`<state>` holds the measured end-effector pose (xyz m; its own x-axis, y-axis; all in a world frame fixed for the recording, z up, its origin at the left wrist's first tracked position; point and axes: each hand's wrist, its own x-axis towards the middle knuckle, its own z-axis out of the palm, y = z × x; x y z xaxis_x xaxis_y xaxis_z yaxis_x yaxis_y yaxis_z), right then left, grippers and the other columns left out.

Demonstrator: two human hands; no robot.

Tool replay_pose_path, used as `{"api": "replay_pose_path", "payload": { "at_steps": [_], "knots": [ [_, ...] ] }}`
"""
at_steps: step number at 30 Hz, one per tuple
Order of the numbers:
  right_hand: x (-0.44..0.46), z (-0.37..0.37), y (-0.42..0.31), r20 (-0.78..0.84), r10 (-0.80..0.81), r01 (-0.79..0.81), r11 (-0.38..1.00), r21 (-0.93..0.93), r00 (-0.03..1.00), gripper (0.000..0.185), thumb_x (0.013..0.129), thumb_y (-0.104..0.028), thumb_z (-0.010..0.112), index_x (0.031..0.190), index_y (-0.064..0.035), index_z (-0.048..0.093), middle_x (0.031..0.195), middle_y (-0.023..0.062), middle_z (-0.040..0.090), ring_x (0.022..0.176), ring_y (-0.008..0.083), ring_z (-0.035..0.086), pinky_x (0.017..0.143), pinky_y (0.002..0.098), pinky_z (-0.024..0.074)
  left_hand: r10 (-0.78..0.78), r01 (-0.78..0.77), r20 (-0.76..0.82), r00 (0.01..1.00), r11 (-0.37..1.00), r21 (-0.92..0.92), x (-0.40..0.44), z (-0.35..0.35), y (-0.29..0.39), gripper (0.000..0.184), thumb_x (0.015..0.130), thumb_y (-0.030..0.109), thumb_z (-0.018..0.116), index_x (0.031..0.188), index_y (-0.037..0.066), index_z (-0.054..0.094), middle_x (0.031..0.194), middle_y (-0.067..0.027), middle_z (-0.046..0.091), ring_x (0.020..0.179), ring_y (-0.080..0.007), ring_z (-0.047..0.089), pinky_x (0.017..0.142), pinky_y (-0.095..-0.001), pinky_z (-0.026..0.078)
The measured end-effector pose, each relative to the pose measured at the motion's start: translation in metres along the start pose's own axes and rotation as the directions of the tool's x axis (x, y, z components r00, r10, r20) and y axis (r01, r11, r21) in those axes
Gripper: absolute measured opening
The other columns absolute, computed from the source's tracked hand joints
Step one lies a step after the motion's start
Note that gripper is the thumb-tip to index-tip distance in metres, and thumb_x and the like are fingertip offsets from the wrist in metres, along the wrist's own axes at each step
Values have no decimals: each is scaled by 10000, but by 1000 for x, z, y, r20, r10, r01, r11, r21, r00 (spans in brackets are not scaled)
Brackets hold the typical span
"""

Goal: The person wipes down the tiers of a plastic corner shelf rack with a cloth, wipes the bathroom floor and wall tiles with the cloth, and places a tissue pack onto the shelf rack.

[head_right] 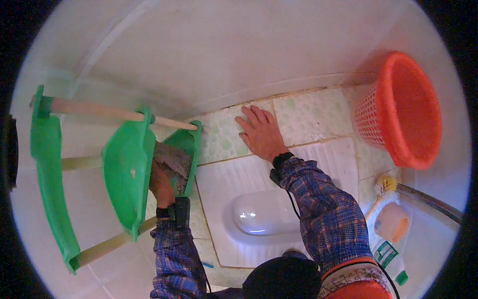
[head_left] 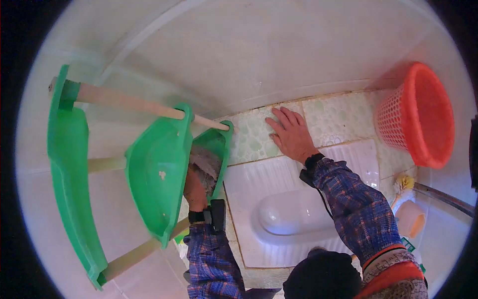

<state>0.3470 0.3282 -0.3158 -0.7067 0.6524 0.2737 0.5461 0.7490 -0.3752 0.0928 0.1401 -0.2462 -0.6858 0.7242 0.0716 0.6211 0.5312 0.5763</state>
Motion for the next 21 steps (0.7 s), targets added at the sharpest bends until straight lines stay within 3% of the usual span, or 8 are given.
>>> {"api": "replay_pose_path", "payload": {
  "at_steps": [1,3,5,8,12,15,18,21],
  "knots": [
    [-1,1,-1,6,3,-3,1000,-13,1000,474,871,-298,638,1310,-132,570,1433,116,464,1347,307,392,1113,462,303,-30,30,7,1000,997,-76,5,9,1,273,933,206,552,1136,49,645,1176,-177,624,1009,-358,608,911,-449,481],
    [-1,2,0,17,3,-2,999,-46,1000,479,880,-303,627,1323,-133,561,1446,119,454,1356,307,384,1123,463,292,-14,9,109,994,999,50,15,30,6,317,931,214,542,1217,99,615,1231,-147,590,1120,-351,547,952,-461,453],
    [-2,4,0,19,-6,7,1000,-31,1000,482,886,-305,620,1332,-135,553,1454,121,447,1362,309,377,1131,464,283,19,-156,309,951,893,423,24,53,21,439,931,240,540,1365,176,543,1359,-103,511,1313,-344,432,1020,-492,401],
    [-3,3,2,14,-14,15,1000,-20,1000,488,890,-306,616,1342,-135,544,1463,128,439,1369,316,368,1138,467,274,111,-203,219,969,863,462,21,64,24,433,924,221,541,1357,205,553,1396,-56,468,1315,-357,394,985,-564,404],
    [-1,2,2,29,-8,9,1000,-25,1000,493,889,-314,618,1338,-126,545,1442,128,452,1371,315,362,1140,473,265,187,-294,277,942,859,418,29,58,14,422,924,214,535,1345,196,561,1396,-45,452,1267,-357,422,939,-588,432],
    [9,2,-5,97,90,-94,995,41,991,492,880,-325,634,1318,-113,555,1388,141,487,1319,332,410,1100,468,328,214,-324,300,930,864,386,34,60,2,399,933,221,534,1330,190,569,1374,-51,455,1252,-354,433,922,-589,455],
    [44,11,-35,-12,42,-30,862,505,999,474,888,-265,647,1317,-97,538,1329,159,504,1232,353,485,1025,463,406,293,-386,297,909,862,330,37,64,-9,364,939,226,542,1297,177,585,1348,-54,460,1243,-349,443,920,-583,475],
    [73,19,-85,87,246,-242,719,652,965,452,885,-230,659,1285,-63,531,1241,191,555,1119,385,556,918,452,483,269,-384,309,912,824,416,34,64,-4,331,940,234,553,1259,162,602,1326,-56,467,1239,-345,450,929,-555,493]
  ]
}}
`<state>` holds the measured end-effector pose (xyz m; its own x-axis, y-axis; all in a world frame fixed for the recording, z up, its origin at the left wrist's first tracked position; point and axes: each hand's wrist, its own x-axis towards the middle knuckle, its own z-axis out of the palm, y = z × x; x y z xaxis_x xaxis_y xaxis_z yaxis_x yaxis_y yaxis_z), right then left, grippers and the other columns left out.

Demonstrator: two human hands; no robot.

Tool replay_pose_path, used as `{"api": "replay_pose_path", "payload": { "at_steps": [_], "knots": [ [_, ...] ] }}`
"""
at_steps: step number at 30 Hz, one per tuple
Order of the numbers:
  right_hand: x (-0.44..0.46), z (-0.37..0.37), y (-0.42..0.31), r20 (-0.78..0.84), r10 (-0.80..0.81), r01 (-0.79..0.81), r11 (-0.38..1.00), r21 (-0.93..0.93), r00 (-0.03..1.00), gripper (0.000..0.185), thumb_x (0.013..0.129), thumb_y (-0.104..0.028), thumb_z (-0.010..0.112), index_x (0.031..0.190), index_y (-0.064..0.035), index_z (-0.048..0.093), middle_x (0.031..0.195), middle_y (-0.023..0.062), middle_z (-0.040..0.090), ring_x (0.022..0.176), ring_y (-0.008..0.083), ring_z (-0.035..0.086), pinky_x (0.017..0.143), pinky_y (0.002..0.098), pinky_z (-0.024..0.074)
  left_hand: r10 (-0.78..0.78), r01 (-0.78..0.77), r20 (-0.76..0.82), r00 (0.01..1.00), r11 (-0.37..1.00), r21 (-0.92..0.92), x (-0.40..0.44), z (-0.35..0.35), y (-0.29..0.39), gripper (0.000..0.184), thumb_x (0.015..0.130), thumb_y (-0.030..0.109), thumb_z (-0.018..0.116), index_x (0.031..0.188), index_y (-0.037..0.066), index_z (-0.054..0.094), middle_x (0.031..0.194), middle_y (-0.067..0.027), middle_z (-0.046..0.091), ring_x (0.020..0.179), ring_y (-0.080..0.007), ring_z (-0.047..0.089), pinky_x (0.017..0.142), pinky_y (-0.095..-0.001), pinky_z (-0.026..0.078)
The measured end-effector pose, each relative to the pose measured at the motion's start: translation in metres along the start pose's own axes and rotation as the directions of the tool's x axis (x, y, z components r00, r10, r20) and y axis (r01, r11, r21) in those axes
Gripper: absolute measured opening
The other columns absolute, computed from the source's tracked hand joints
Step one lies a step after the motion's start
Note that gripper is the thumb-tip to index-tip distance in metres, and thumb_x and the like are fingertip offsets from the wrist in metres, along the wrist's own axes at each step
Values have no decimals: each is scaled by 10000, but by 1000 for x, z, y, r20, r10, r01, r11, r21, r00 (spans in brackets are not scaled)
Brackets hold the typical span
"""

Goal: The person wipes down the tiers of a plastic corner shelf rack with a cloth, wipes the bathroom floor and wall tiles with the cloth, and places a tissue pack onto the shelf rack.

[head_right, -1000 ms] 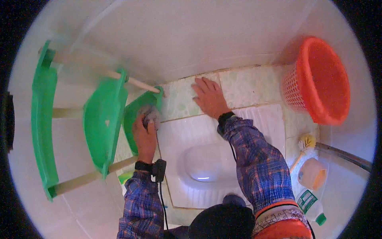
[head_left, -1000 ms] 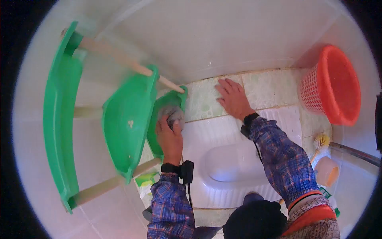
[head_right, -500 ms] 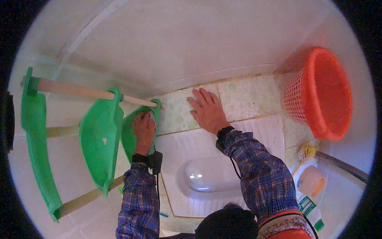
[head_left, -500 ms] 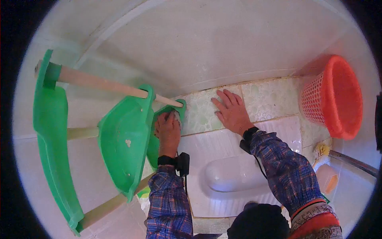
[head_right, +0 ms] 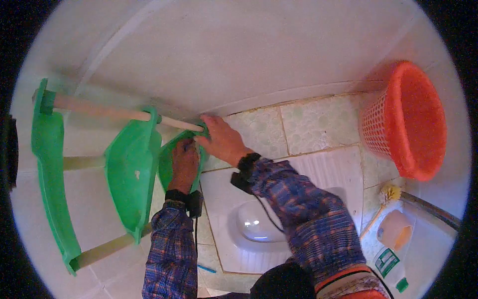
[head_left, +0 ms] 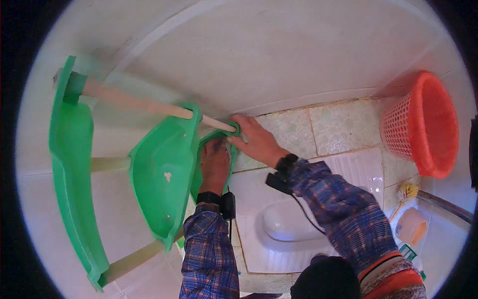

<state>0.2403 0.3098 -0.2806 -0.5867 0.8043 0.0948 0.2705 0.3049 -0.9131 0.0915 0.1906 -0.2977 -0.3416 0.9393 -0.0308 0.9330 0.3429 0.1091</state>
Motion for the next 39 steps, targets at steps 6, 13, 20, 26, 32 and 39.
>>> {"api": "replay_pose_path", "payload": {
  "at_steps": [6,13,20,26,32,39],
  "knots": [
    [13,30,14,29,-7,5,998,61,1000,493,873,-161,651,1319,-45,476,1152,216,590,1075,424,580,899,483,498,-82,78,45,996,994,82,1,-2,4,345,945,273,546,1257,138,600,1313,-71,484,1252,-360,452,955,-503,498],
    [14,35,16,26,-12,11,999,36,1000,451,867,-137,641,1278,-15,500,1152,238,584,1068,432,580,910,491,494,-156,88,142,978,914,397,-26,4,-37,341,901,174,556,1221,65,605,1235,-145,570,1183,-366,487,967,-525,418],
    [16,36,15,48,-4,4,1000,-2,999,430,883,-153,622,1275,-19,506,1134,248,582,1044,442,590,890,503,506,-65,61,-17,998,987,-150,12,12,6,397,892,190,618,1276,91,614,1274,-161,529,1182,-352,490,1006,-473,410],
    [11,31,6,57,24,-23,1000,-10,998,406,869,-126,640,1246,-37,517,1113,226,586,1022,428,591,868,475,504,10,1,66,998,985,-170,3,-13,1,377,830,64,662,1203,118,662,1217,-115,555,1185,-349,490,1005,-488,410],
    [12,37,16,34,5,-4,1000,-27,999,447,880,-133,635,1289,-30,486,1154,243,564,1045,437,581,879,479,503,5,39,169,986,966,-254,-22,-34,-7,366,839,99,662,1205,99,659,1118,-151,593,1094,-348,557,975,-458,446],
    [12,32,9,48,16,-14,999,-38,999,432,886,-163,598,1281,-22,495,1179,252,562,1043,447,590,869,511,519,-147,64,-153,977,890,-451,11,-2,11,298,841,84,632,1127,2,648,1138,-180,594,1072,-368,565,969,-452,455]
  ]
}}
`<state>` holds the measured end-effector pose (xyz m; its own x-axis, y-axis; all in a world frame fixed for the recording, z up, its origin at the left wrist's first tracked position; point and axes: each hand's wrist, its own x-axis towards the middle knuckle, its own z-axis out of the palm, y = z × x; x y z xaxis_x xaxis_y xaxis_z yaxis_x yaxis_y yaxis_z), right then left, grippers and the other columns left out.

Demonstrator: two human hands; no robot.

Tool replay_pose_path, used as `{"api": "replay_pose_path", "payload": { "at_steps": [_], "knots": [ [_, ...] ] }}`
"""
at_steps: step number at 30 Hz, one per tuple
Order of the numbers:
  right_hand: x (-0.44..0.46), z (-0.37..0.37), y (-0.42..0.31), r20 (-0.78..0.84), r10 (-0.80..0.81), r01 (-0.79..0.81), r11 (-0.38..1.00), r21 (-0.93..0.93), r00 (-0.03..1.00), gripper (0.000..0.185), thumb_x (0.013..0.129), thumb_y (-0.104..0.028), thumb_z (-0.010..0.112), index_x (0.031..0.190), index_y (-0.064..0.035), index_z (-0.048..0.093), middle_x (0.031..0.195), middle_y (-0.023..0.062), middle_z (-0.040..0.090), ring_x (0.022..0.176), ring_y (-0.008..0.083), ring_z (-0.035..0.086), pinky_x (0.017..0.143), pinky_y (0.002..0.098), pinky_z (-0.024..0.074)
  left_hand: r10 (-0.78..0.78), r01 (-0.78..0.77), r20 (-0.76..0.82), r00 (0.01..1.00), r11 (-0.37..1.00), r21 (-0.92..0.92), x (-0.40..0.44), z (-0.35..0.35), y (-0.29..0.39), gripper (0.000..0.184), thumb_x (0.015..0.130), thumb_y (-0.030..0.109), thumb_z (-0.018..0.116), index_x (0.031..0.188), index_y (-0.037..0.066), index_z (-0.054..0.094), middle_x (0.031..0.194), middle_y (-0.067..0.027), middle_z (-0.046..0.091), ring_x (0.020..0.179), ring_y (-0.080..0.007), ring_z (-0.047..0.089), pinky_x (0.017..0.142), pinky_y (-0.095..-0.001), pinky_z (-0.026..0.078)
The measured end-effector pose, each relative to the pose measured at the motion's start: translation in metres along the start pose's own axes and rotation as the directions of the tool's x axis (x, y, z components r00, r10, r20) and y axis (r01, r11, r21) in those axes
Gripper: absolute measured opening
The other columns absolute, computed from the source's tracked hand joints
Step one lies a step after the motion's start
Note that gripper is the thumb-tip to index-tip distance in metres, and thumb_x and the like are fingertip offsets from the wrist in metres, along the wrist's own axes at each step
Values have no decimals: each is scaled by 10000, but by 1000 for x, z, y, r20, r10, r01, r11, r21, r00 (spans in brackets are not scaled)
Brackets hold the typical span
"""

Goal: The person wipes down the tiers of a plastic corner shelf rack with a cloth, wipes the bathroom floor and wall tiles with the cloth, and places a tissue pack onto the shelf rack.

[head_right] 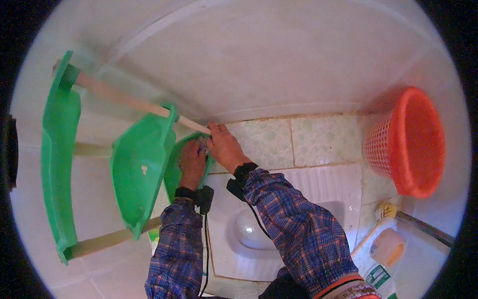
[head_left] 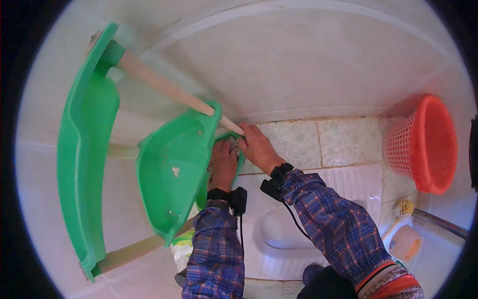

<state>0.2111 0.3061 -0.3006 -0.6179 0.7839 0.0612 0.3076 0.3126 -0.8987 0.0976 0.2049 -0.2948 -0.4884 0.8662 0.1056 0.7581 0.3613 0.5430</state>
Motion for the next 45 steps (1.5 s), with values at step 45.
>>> {"api": "replay_pose_path", "payload": {
  "at_steps": [45],
  "knots": [
    [-11,1,0,63,-66,68,997,-36,996,441,916,-158,600,1314,-48,446,1170,239,551,983,454,610,812,510,539,-240,209,55,969,920,331,-24,-19,-32,268,878,127,573,1129,40,612,1131,-164,625,1098,-349,572,856,-467,487]
  ]
}}
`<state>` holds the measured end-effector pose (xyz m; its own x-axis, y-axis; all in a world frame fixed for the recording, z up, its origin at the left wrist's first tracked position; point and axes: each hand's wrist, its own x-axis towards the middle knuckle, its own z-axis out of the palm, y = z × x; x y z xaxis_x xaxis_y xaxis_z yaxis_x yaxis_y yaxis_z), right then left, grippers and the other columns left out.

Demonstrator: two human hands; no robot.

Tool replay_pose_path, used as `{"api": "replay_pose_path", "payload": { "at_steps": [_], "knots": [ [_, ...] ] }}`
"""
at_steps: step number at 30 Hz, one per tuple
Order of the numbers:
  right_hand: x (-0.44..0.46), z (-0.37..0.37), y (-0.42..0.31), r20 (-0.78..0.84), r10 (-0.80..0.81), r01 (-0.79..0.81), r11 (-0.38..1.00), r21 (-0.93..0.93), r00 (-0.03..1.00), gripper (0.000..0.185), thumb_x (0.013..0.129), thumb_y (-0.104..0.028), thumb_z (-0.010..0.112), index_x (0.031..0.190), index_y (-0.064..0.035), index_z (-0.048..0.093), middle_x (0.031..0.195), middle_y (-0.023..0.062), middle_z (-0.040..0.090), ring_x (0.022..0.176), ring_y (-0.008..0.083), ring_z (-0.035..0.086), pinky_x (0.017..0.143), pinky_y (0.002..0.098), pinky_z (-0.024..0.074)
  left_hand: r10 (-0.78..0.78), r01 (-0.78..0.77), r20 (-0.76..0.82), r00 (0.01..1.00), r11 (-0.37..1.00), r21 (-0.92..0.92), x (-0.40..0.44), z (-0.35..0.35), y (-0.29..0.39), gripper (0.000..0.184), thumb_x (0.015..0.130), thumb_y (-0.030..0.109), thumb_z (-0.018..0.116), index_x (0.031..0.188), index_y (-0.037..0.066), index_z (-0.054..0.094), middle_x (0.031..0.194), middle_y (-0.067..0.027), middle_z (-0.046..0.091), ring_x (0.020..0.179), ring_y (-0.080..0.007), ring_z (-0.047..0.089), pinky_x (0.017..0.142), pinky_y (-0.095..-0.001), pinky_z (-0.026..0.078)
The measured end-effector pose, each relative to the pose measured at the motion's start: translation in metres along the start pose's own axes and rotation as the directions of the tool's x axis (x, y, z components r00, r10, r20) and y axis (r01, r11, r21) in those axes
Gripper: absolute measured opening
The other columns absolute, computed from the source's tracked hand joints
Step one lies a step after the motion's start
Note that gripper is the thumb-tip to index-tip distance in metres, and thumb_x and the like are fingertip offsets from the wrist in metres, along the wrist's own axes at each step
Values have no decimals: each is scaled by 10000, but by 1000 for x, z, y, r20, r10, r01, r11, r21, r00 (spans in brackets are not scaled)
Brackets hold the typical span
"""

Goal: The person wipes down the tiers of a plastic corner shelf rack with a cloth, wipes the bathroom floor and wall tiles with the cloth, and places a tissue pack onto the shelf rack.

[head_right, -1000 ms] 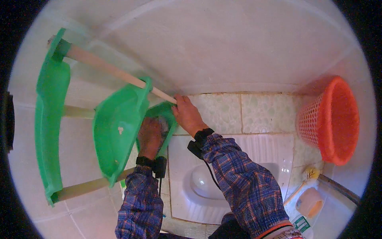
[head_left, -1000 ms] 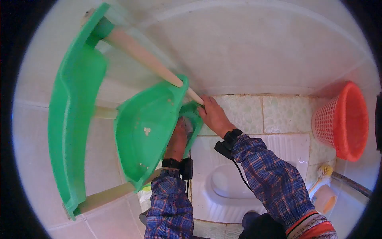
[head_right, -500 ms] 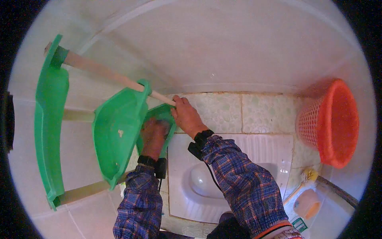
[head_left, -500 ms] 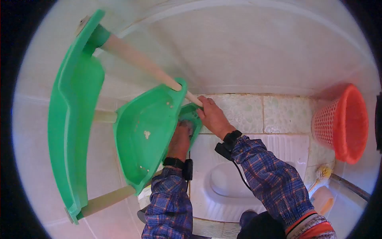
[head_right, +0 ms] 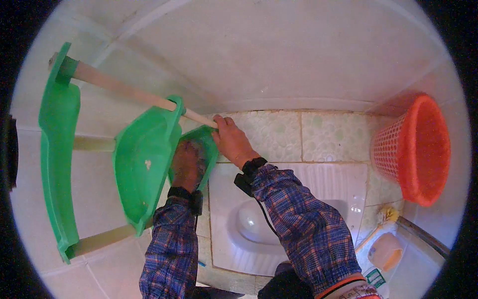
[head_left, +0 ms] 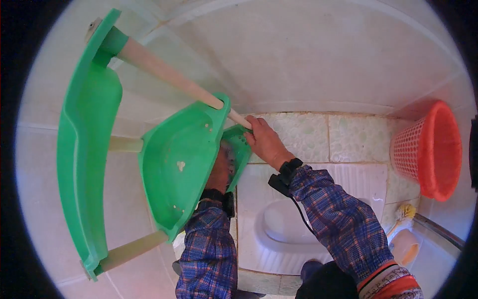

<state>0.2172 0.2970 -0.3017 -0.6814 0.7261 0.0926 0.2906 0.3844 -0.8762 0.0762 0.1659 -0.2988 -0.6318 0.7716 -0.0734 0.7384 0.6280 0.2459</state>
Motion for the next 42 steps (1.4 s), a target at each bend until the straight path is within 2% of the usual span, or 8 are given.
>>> {"api": "replay_pose_path", "payload": {
  "at_steps": [14,17,23,25,29,32,35,42],
  "knots": [
    [0,2,4,-15,29,-29,1000,2,999,465,911,-146,604,1332,-32,447,1196,240,544,1022,441,594,865,481,520,224,-212,-21,974,881,-422,2,-12,42,223,860,53,582,1070,-4,628,1017,-207,635,948,-405,596,813,-482,479],
    [0,0,-7,19,86,-86,996,11,996,476,911,-147,607,1342,-32,439,1204,237,540,1031,434,590,873,474,516,497,-541,-232,836,816,-201,-7,-6,25,304,856,54,581,1155,17,627,1056,-212,639,977,-393,603,858,-462,491],
    [1,1,-5,3,82,-82,997,0,997,441,917,-173,598,1309,-37,446,1174,233,544,996,444,608,837,498,535,103,-111,217,971,993,25,-45,-56,42,372,816,14,612,1188,1,627,1173,-199,627,1127,-373,576,965,-437,470],
    [-1,1,-1,-7,85,-85,996,-7,996,433,917,-182,598,1297,-36,452,1162,233,549,984,447,616,825,503,542,111,-91,100,989,979,-185,-68,-9,-23,351,875,72,584,1222,25,604,1162,-207,630,1064,-376,598,942,-448,485],
    [-3,4,-4,-25,100,-99,995,23,995,432,914,-176,599,1294,-34,450,1150,232,552,982,446,616,818,504,544,-69,-12,232,970,945,327,-63,-35,-2,381,925,141,560,1286,18,550,1209,-220,612,1101,-377,589,975,-453,473],
    [-4,4,-1,-55,83,-83,997,-1,995,421,915,-173,593,1287,-32,451,1140,230,555,974,446,616,809,506,543,332,-332,-5,943,941,-72,-32,-17,2,376,839,63,647,1211,23,609,1382,-169,531,1284,-373,473,1087,-439,392],
    [0,0,-6,-25,78,-79,997,-9,997,429,921,-170,593,1300,-34,444,1154,230,550,982,445,607,822,504,533,416,-420,64,907,903,86,-23,-12,15,432,848,121,666,1255,15,572,1461,-201,432,1347,-402,389,1127,-438,347],
    [-6,3,-4,-39,91,-91,996,3,995,433,921,-176,599,1301,-33,450,1152,230,560,986,442,609,823,511,528,115,-129,80,990,972,195,-54,5,-34,454,865,138,649,1258,-55,525,1387,-254,460,1311,-438,403,1077,-468,378]
  ]
}}
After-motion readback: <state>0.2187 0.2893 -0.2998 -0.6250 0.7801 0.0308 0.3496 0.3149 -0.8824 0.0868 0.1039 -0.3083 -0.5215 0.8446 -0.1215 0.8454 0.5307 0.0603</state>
